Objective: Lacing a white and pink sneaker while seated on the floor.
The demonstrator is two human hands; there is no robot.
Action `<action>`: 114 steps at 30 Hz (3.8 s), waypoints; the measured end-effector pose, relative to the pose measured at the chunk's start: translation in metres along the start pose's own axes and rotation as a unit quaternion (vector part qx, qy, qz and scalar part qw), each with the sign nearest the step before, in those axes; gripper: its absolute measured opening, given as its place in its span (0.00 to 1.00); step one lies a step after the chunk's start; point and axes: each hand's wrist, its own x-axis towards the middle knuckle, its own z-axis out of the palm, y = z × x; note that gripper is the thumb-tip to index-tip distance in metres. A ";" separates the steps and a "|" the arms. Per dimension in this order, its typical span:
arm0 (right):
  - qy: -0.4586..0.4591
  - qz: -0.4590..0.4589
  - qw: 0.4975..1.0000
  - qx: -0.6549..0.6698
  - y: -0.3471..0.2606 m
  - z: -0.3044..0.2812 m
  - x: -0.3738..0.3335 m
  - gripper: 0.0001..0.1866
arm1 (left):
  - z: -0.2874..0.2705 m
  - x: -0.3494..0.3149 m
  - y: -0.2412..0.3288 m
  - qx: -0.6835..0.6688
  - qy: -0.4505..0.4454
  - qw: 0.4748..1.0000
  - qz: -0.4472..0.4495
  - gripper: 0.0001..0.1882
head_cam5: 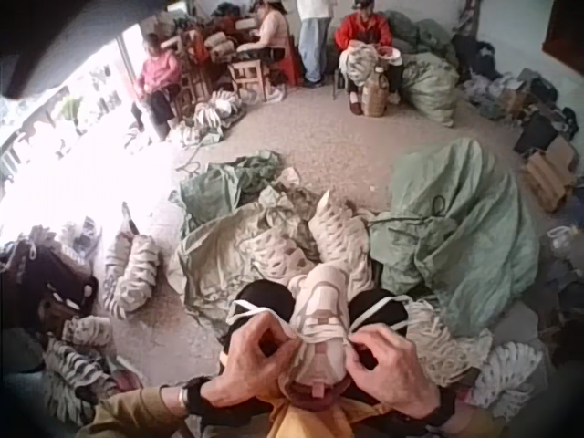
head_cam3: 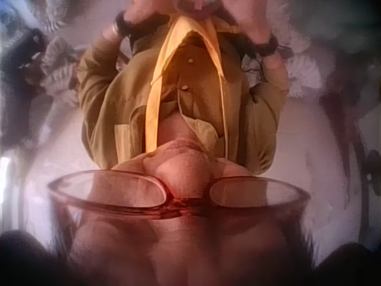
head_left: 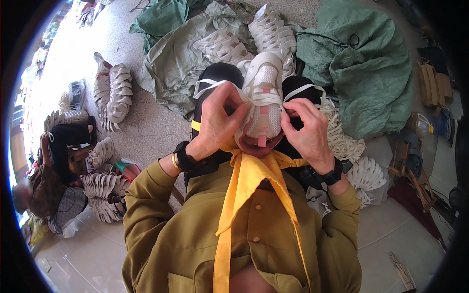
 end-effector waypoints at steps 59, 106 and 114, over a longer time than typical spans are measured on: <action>-0.112 0.054 0.900 0.417 -0.038 -0.067 0.023 0.08 | -0.001 -0.002 0.022 0.082 -0.073 0.982 0.151 0.11; 0.329 0.268 0.776 0.466 0.214 -0.244 -0.160 0.09 | -0.243 -0.050 -0.045 -0.253 0.148 0.939 -0.181 0.06; 0.131 0.278 0.949 0.070 0.117 -0.145 -0.060 0.12 | -0.221 -0.050 -0.039 -0.220 0.092 0.954 -0.182 0.06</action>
